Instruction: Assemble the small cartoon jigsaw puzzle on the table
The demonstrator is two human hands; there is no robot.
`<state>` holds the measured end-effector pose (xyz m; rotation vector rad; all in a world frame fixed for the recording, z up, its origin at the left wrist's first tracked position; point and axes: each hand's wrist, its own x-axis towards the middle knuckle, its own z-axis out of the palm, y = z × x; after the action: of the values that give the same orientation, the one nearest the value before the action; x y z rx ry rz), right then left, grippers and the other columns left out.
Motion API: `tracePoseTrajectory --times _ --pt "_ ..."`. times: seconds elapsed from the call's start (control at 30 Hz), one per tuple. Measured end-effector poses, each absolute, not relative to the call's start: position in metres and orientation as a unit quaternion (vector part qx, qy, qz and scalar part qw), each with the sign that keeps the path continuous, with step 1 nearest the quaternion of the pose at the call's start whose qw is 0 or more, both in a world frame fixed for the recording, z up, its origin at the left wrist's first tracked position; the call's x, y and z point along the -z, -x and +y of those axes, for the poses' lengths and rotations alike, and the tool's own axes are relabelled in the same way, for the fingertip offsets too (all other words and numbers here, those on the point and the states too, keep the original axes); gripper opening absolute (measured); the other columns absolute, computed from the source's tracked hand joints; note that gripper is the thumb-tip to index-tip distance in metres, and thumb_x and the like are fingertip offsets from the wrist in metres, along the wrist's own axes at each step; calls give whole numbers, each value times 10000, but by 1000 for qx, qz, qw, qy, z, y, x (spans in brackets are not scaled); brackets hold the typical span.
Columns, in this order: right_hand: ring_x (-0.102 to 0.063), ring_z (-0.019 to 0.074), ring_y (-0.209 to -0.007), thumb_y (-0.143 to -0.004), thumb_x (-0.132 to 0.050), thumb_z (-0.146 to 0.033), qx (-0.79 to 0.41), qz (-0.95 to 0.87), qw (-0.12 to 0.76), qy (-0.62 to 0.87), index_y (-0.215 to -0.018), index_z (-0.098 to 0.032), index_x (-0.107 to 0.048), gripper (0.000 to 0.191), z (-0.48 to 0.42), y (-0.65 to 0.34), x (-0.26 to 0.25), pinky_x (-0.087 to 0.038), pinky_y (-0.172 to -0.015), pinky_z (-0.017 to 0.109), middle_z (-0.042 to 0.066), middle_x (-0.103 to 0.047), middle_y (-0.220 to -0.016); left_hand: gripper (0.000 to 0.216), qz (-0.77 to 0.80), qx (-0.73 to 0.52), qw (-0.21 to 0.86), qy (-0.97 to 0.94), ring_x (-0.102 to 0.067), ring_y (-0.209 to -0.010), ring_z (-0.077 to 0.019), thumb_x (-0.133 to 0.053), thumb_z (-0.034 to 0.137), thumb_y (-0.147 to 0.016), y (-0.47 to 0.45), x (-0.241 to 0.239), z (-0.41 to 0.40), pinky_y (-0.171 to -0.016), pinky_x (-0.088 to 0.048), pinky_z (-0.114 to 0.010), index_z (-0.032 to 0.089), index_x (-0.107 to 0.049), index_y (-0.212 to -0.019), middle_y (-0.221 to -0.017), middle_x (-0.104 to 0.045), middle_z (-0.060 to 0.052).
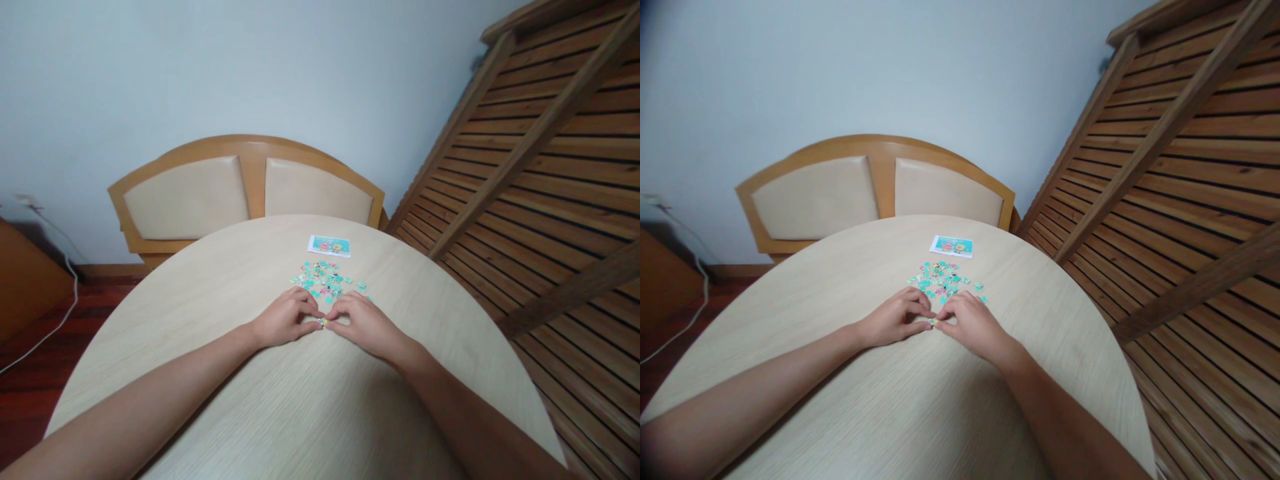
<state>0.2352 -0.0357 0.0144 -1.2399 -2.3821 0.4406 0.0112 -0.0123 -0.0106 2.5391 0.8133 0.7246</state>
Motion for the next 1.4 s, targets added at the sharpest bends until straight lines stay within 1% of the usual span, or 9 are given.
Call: tracePoseTrajectory --times 0.13,0.33,0.5,0.6,0.73,0.87,1.2,1.3,1.4 --pt "-641 205 -908 -877 -719 -257 -141 -872 187 429 -817 -227 -761 79 -36 -237 -17 -451 -844 318 21 -749 -879 238 289 -259 190 -902 -588 -1003 -216 -648 414 -939 -11 13 -12 -937 -454 -366 253 -760 -1074 -1006 -678 -63" --pt "-658 192 -895 -939 -613 -228 -105 -911 143 372 -871 -226 -771 172 -36 -241 -22 -459 -815 297 30 -742 -909 232 282 -256 187 -905 -587 -998 -217 -649 398 -939 -10 13 -11 -935 -453 -365 245 -756 -1076 -1009 -678 -63" --pt "-662 196 -891 -933 -592 -185 -63 -923 123 360 -866 -214 -776 198 -37 -242 -24 -460 -806 305 36 -741 -903 238 277 -257 188 -907 -588 -1006 -217 -634 397 -948 -10 11 -12 -939 -453 -361 251 -753 -1095 -1014 -675 -65" --pt "-664 193 -904 -929 -605 -201 -60 -928 126 346 -902 -222 -783 182 -36 -244 -24 -463 -828 309 33 -744 -931 240 276 -257 190 -907 -583 -1005 -216 -636 397 -949 -10 12 -12 -939 -453 -363 248 -753 -1097 -1018 -672 -67" --pt "-669 198 -907 -904 -655 -249 -69 -931 143 328 -939 -225 -792 143 -35 -246 -21 -473 -841 317 45 -745 -951 223 275 -258 189 -907 -577 -1007 -214 -655 376 -940 -10 14 -11 -936 -450 -358 236 -756 -1082 -1020 -666 -66" --pt "-677 194 -900 -891 -661 -241 -94 -927 170 322 -930 -217 -788 135 -33 -247 -17 -490 -838 304 47 -749 -946 213 274 -256 186 -908 -574 -1002 -214 -648 352 -942 -11 13 -12 -928 -452 -356 232 -752 -1084 -1014 -660 -69" --pt "-670 174 -812 -913 -598 -166 -124 -910 233 318 -798 -213 -731 182 -25 -248 -9 -493 -800 297 18 -753 -831 196 278 -251 179 -910 -574 -1005 -219 -631 323 -940 -11 8 -16 -934 -452 -361 213 -744 -1056 -1018 -652 -74" --pt "-657 184 -823 -929 -599 -186 -111 -889 269 353 -834 -210 -725 160 -21 -246 -3 -486 -793 309 25 -739 -819 189 281 -250 177 -909 -575 -1012 -221 -637 318 -933 -11 9 -16 -942 -452 -363 206 -742 -1044 -1027 -652 -76" --pt "-655 193 -903 -930 -609 -184 -93 -866 303 387 -923 -216 -721 116 -14 -243 2 -480 -850 328 30 -746 -907 191 285 -249 175 -909 -575 -1020 -224 -640 316 -930 -11 9 -16 -949 -452 -365 204 -739 -1048 -1036 -655 -76"
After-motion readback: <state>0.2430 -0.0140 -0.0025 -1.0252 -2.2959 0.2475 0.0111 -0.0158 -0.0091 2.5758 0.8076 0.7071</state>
